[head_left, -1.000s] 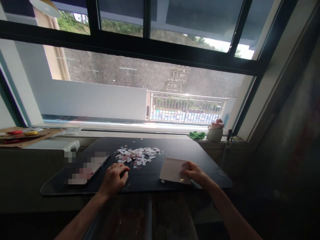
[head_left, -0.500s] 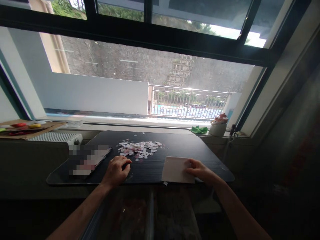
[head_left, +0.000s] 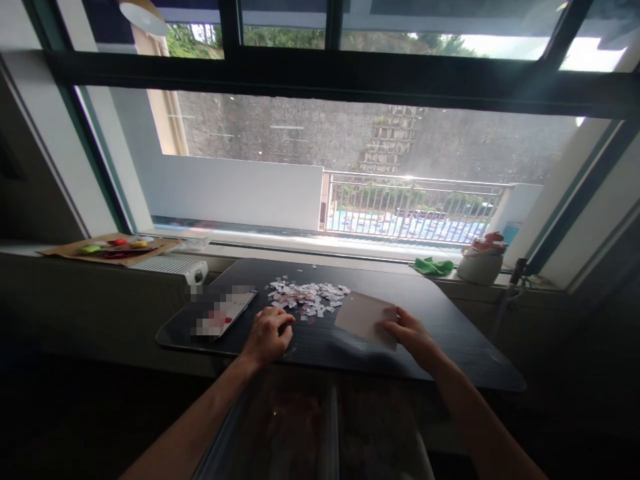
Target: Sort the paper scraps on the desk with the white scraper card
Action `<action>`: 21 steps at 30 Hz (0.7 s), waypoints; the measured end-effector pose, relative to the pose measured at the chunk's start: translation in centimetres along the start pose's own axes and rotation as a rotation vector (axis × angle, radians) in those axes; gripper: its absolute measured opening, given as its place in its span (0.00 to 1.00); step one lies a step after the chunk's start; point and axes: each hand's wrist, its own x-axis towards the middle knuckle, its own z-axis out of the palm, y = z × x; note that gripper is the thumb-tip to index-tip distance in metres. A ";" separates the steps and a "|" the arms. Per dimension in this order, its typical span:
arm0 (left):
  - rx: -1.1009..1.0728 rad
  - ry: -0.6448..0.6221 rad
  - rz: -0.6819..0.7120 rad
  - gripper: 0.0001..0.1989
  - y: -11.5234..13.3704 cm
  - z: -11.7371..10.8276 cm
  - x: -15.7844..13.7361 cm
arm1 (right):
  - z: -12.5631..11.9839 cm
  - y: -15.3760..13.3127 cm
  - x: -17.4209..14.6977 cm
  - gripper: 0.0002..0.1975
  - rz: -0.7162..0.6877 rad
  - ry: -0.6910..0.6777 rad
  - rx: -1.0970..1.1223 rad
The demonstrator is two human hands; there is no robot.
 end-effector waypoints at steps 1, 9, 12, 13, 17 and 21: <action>0.003 -0.002 0.000 0.10 0.0 0.0 0.0 | 1.1 0.2 0.8 0.19 -0.015 0.016 0.004; -0.010 -0.008 -0.006 0.11 -0.1 0.3 0.0 | 6.5 0.8 2.8 0.15 -0.066 0.044 -0.072; -0.011 -0.006 -0.008 0.11 -0.2 0.4 0.0 | 7.0 0.5 2.3 0.15 -0.073 -0.002 -0.087; -0.010 -0.004 -0.009 0.10 -0.2 0.5 0.0 | 7.2 0.4 2.3 0.14 -0.080 0.005 -0.094; -0.005 0.004 -0.008 0.10 -0.2 0.4 0.0 | 8.1 0.3 2.8 0.13 -0.106 0.054 -0.127; -0.002 0.007 -0.008 0.10 -0.2 0.4 0.0 | 8.5 0.5 2.9 0.15 -0.098 0.011 -0.125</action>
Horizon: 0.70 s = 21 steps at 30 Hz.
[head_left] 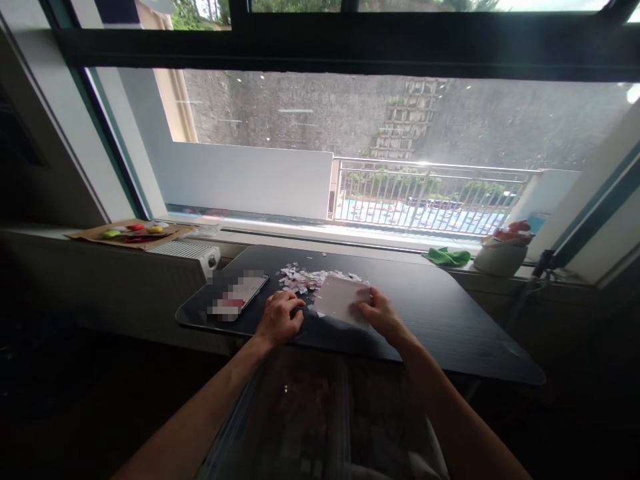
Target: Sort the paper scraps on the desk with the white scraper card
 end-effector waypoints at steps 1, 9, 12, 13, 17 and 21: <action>0.000 -0.002 -0.001 0.10 0.0 0.0 0.0 | -0.1 0.0 -0.1 0.15 0.001 -0.006 0.003; 0.006 -0.023 -0.005 0.10 0.0 -0.1 0.1 | -2.3 -0.8 -1.3 0.13 0.014 0.036 -0.071; 0.007 -0.031 -0.006 0.10 0.0 -0.1 0.1 | -3.1 -1.1 -1.5 0.13 0.017 0.064 -0.098; 0.008 -0.033 -0.006 0.11 0.0 -0.1 0.1 | -3.4 -1.1 -1.5 0.13 0.019 0.067 -0.109; 0.010 -0.046 0.002 0.11 0.0 -0.1 0.0 | -4.1 -1.1 -1.4 0.12 0.030 0.067 -0.165; 0.007 -0.081 0.045 0.13 0.1 -0.4 0.0 | -3.9 -1.2 -1.4 0.12 0.020 0.052 -0.172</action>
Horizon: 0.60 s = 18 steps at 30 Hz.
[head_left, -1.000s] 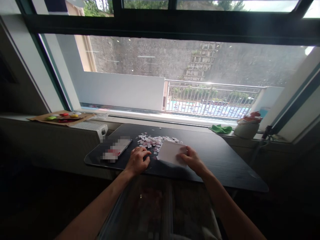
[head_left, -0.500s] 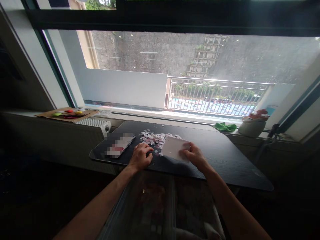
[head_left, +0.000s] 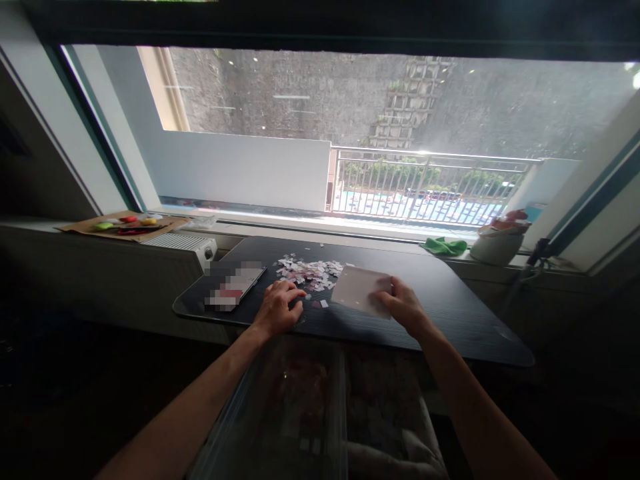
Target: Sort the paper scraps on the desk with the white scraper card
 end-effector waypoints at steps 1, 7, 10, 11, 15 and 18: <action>-0.003 -0.015 0.018 0.14 0.0 -0.1 0.0 | 0.1 -0.1 -0.1 0.12 -0.003 -0.010 0.001; -0.028 -0.107 0.122 0.12 0.2 -0.2 -0.2 | -1.1 -0.6 -0.8 0.11 0.012 0.047 -0.059; -0.035 -0.100 0.121 0.13 0.1 -0.2 -0.2 | -2.0 -1.0 -1.0 0.12 0.021 0.071 -0.053; -0.037 -0.090 0.115 0.14 0.1 -0.3 -0.2 | -2.0 -1.0 -0.9 0.12 0.024 0.068 -0.041; -0.044 -0.050 0.098 0.15 0.1 -0.5 -0.2 | -1.5 -0.4 -0.2 0.14 0.062 0.040 0.013; -0.053 -0.036 0.092 0.15 0.1 -0.6 -0.2 | -2.8 0.3 -0.1 0.12 0.126 0.029 0.012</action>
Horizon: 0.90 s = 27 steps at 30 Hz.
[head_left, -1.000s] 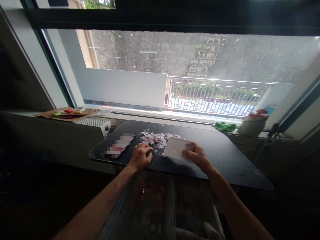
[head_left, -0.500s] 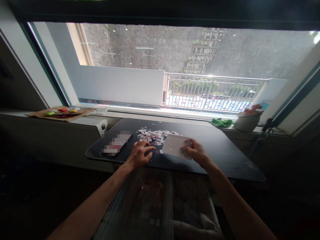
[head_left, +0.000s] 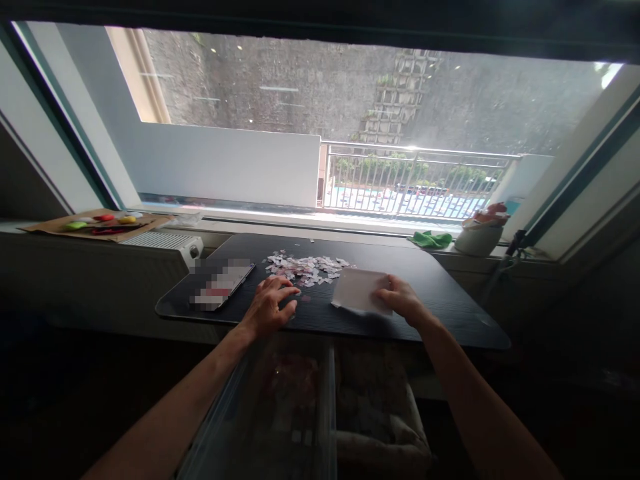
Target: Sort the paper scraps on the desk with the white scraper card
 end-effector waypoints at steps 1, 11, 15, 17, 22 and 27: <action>-0.003 0.003 -0.002 0.15 0.0 0.0 0.0 | -0.8 0.1 -0.1 0.12 0.021 -0.011 -0.001; -0.025 0.023 -0.017 0.15 0.1 -0.1 0.1 | -4.2 0.7 0.2 0.10 0.090 -0.106 0.070; -0.022 0.031 -0.019 0.15 -0.2 -0.1 0.2 | -4.1 1.6 0.9 0.09 0.119 -0.183 0.052; -0.023 0.033 -0.017 0.16 -0.2 0.0 0.2 | -4.4 1.7 0.7 0.09 0.135 -0.226 0.047; -0.024 0.042 -0.016 0.15 -0.3 0.0 0.1 | -5.2 1.6 0.0 0.09 0.171 -0.311 0.051; -0.025 0.038 -0.019 0.16 -0.3 -0.1 0.2 | -5.7 1.8 -0.5 0.11 0.197 -0.369 0.076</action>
